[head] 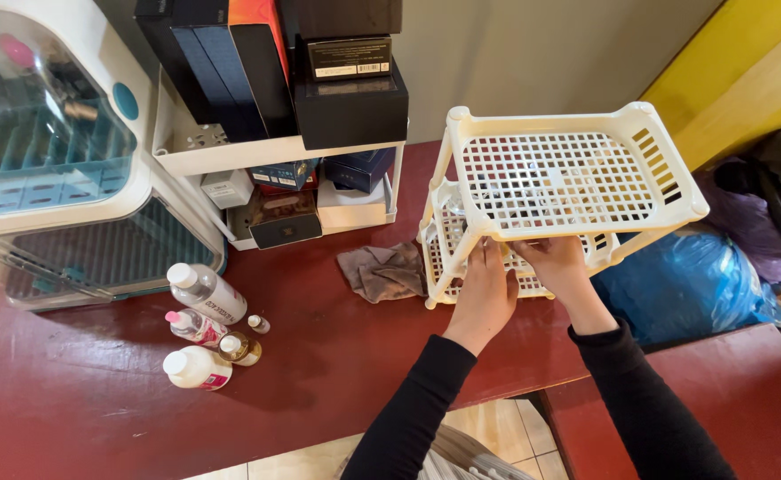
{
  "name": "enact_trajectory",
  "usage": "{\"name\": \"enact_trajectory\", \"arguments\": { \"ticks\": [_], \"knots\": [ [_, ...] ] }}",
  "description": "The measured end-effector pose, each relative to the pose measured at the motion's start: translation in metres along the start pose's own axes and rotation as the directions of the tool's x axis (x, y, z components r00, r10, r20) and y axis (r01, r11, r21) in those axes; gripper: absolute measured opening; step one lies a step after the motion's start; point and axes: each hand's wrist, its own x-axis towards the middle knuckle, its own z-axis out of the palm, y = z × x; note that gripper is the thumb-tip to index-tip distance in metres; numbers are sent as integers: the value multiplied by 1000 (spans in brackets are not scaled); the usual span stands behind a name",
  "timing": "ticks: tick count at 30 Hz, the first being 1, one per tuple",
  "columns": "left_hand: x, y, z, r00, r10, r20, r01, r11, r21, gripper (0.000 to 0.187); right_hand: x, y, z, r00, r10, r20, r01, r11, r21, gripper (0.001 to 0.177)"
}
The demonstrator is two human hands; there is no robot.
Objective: The person clears a white plastic storage shelf by removing bottles and small containers, then disassembles the shelf by detaching the top tray and unscrewing the legs. The person places the removed parts and contents on the table.
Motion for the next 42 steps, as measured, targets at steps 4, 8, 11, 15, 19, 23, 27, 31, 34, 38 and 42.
{"name": "enact_trajectory", "arguments": {
  "ticks": [4, 8, 11, 15, 19, 23, 27, 31, 34, 38, 42],
  "knots": [
    [1, 1, -2, 999, -31, 23, 29, 998, 56, 67, -6, -3, -6, 997, -41, 68, 32, 992, 123, 33],
    [1, -1, -3, 999, -39, 36, 36, 995, 97, 59, -10, -4, -8, 997, 42, 71, -44, 999, 30, 28],
    [3, -4, -1, 1000, 29, -7, -28, 993, 117, 54, -11, -2, -7, 998, -19, 52, 20, 999, -25, 27],
    [6, -3, 3, 1000, 6, -21, -4, 995, 104, 57, -9, -2, -6, 996, -80, 36, 83, 993, -88, 30],
    [3, 8, -1, 996, 51, -75, -45, 996, 73, 48, -13, -7, -13, 987, -162, 4, 162, 982, -95, 32],
    [-2, 28, -14, 984, 108, -143, -103, 994, 40, 30, -23, -25, -29, 985, -174, -4, 170, 961, -217, 31],
    [-6, 41, -42, 902, 337, -271, -337, 940, 46, 11, -38, -62, -45, 981, -188, 49, 189, 867, -460, 23],
    [-2, 48, -58, 747, 414, -520, -412, 902, 128, 22, -49, -102, -46, 986, -158, 56, 168, 904, -392, 17],
    [7, 46, -57, 788, 243, -566, -305, 952, -16, 33, -51, -129, -34, 967, -255, 6, 239, 897, -371, 19],
    [17, 27, -55, 944, -41, -328, -93, 919, -382, 47, -41, -149, -16, 712, -702, 39, 613, 593, -522, 29],
    [20, 6, -61, 990, -110, -83, 44, 820, -570, 54, -32, -154, -8, 739, -662, 124, 639, 631, -441, 35]
  ]
}}
